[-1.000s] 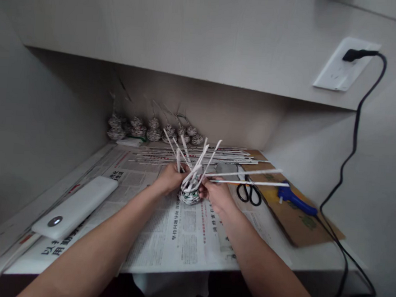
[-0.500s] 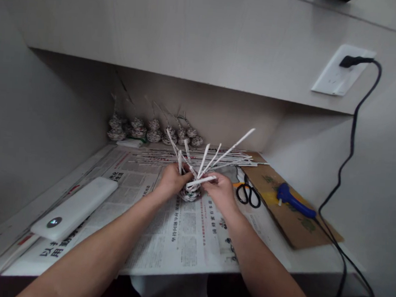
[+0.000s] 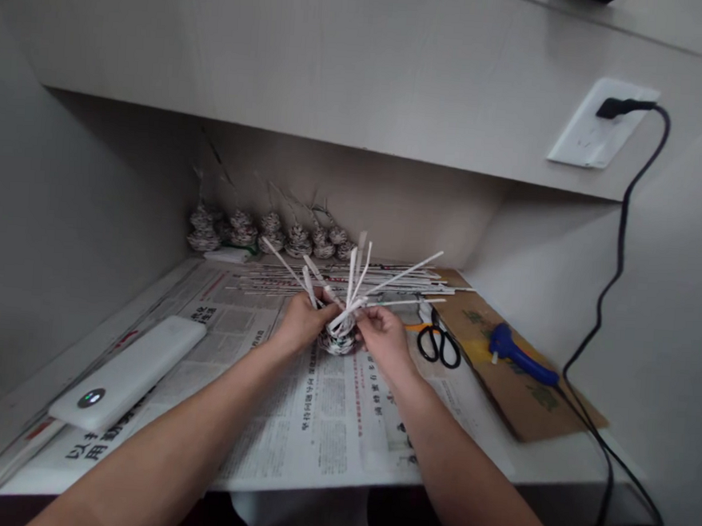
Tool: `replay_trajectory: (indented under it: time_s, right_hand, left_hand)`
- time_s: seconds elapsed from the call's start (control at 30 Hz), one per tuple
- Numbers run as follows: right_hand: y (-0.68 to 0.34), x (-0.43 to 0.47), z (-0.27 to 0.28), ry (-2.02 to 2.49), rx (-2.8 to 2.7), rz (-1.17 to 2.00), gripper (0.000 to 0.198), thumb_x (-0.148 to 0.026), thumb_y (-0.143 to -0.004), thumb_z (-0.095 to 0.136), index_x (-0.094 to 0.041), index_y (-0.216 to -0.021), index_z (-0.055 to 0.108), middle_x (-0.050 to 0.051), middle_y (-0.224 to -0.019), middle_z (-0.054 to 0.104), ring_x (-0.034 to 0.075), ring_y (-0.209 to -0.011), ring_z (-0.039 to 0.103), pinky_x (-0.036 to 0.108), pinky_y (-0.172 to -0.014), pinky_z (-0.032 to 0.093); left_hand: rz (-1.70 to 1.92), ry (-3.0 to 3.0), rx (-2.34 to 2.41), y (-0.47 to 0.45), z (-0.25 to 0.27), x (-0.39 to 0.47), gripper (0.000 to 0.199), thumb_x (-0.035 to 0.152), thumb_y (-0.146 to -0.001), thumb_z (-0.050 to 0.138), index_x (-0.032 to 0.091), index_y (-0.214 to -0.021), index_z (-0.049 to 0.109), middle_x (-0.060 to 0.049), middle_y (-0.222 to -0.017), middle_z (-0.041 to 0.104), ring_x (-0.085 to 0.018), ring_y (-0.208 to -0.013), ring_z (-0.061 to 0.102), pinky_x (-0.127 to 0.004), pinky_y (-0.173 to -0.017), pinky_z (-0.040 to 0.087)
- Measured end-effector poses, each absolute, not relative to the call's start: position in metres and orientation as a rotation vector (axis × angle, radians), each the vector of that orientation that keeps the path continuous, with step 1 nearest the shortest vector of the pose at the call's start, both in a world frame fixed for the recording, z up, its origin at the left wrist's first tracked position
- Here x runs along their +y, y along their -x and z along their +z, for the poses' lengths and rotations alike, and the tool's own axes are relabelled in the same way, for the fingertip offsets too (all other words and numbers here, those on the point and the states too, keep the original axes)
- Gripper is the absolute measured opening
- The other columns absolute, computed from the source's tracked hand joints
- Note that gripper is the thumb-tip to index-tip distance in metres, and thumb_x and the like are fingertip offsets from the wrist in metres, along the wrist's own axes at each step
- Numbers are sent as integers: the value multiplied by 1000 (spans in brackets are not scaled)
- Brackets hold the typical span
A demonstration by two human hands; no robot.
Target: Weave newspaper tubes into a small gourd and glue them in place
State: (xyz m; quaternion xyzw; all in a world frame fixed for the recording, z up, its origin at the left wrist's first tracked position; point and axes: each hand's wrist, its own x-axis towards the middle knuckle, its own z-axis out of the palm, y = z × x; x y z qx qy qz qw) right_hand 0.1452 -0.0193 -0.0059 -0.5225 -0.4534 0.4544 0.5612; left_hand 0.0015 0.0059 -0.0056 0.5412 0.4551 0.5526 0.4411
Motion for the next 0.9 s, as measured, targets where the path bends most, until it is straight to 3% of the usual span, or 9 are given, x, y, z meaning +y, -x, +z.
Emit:
replay_trajectory:
  time_s: [0.2,0.33,0.53,0.9]
  right_hand:
    - [-144,-20,-4,1102,-980,1209,32,-37,-53,78,-16,-70,61,-5,-53,58,7,-41,44,19,-36,27]
    - [-139,-20,-9,1166,-875,1106,29,-34,-53,77,-17,-68,59,-5,-49,58,10,-41,50,21,-37,35]
    - [-138,-19,-12,1116,-871,1148,30,-38,-56,76,-17,-73,62,-1,-63,67,13,-53,60,23,-48,49]
    - [-144,-16,-22,1167,-1111,970,26,-41,-68,71,-17,-76,70,0,-63,66,13,-54,58,23,-48,50]
  left_hand:
    - [1354,-1392,924,-3,-4,4,20,27,-60,77,12,-67,66,-4,-64,68,-14,-56,58,-25,-57,48]
    - [1360,-1296,972,-6,-5,2,18,25,-59,77,12,-67,67,-4,-61,67,-14,-53,57,-24,-54,47]
    - [1407,-1160,965,-8,-9,4,20,26,-57,79,11,-66,69,-6,-62,68,-15,-52,58,-26,-52,47]
    - [1514,-979,1033,-11,-16,12,24,26,-47,81,13,-57,64,-3,-54,63,-13,-48,54,-24,-49,44]
